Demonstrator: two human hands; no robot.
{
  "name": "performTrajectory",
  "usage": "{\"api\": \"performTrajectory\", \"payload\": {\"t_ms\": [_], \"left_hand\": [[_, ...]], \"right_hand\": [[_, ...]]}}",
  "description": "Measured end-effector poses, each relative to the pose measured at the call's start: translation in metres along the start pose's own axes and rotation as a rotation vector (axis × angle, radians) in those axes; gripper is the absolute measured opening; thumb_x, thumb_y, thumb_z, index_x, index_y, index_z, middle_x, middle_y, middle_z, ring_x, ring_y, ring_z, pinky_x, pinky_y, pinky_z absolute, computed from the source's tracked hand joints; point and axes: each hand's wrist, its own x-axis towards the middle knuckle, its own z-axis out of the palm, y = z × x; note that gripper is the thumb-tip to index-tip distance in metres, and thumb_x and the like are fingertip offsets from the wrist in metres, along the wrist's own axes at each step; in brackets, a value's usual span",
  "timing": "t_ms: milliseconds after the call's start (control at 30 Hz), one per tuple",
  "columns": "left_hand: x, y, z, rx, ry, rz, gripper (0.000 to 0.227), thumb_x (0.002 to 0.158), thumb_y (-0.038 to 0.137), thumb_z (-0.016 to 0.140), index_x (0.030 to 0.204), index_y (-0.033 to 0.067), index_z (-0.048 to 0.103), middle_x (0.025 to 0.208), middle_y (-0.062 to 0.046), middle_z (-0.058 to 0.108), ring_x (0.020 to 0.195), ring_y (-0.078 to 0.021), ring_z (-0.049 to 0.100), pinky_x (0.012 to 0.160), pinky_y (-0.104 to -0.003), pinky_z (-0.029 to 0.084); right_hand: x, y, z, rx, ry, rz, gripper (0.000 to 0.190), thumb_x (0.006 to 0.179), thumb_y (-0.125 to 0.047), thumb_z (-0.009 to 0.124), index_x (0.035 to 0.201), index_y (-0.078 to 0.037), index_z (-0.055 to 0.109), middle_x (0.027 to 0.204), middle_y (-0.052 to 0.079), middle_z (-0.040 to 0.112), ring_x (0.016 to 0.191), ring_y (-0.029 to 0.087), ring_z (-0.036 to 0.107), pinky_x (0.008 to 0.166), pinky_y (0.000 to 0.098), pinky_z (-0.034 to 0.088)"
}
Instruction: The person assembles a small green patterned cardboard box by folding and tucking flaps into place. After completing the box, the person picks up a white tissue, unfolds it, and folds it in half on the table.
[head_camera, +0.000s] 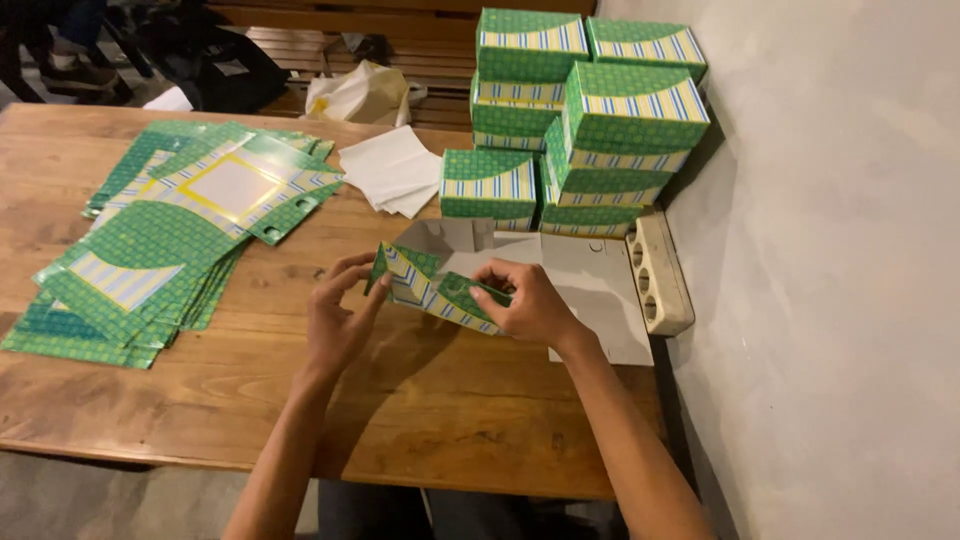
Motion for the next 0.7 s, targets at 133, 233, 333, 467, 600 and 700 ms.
{"api": "performTrajectory", "payload": {"t_ms": [133,233,333,467,600,700], "left_hand": [[-0.003,0.004,0.007,0.071,0.032,0.034,0.014,0.087,0.026,0.088,0.094,0.0169,0.08,0.109,-0.006,0.077,0.105,-0.0281,0.074,0.097,-0.042,0.055],[-0.012,0.008,0.011,0.07,-0.022,0.169,0.011,0.094,0.016,0.08,0.104,0.0132,0.082,0.107,-0.007,0.077,0.104,-0.0284,0.071,0.095,-0.042,0.054],[-0.013,0.003,0.016,0.084,-0.128,0.284,0.034,0.089,0.007,0.069,0.121,0.0128,0.078,0.118,-0.008,0.074,0.116,-0.0333,0.064,0.1,-0.046,0.05],[-0.012,0.004,0.013,0.163,-0.143,0.33,0.038,0.091,0.007,0.063,0.127,0.0122,0.075,0.111,-0.012,0.07,0.104,-0.0365,0.062,0.095,-0.05,0.05],[-0.012,0.006,0.014,0.049,-0.059,0.252,0.037,0.085,0.0,0.073,0.121,0.0104,0.076,0.088,-0.009,0.073,0.083,-0.0284,0.067,0.085,-0.044,0.054],[-0.011,0.007,0.01,-0.002,-0.069,0.183,0.018,0.085,0.006,0.08,0.102,0.0105,0.077,0.078,-0.007,0.073,0.077,-0.0248,0.069,0.08,-0.038,0.057]], "right_hand": [[-0.004,-0.028,0.007,-0.079,-0.051,-0.082,0.011,0.085,-0.014,0.074,0.095,-0.01,0.075,0.074,0.014,0.076,0.069,0.028,0.074,0.069,0.0388,0.06],[-0.013,-0.035,0.027,-0.336,-0.045,-0.182,0.022,0.087,-0.014,0.071,0.109,-0.012,0.072,0.091,0.015,0.078,0.083,0.038,0.076,0.075,0.0469,0.061],[-0.009,-0.019,0.046,-0.47,0.014,-0.22,0.024,0.092,-0.019,0.068,0.116,-0.021,0.071,0.102,0.003,0.077,0.095,0.029,0.076,0.083,0.0405,0.059],[-0.007,-0.014,0.049,-0.499,0.063,-0.206,0.02,0.092,-0.024,0.07,0.112,-0.025,0.072,0.102,-0.002,0.077,0.098,0.023,0.075,0.085,0.0374,0.057],[-0.008,-0.023,0.048,-0.438,0.082,-0.235,0.012,0.09,-0.025,0.074,0.101,-0.023,0.071,0.09,0.0,0.078,0.092,0.025,0.077,0.088,0.0382,0.057],[-0.008,-0.027,0.049,-0.442,0.099,-0.246,0.012,0.092,-0.026,0.074,0.103,-0.024,0.071,0.091,-0.002,0.078,0.094,0.023,0.077,0.088,0.0374,0.056]]}}
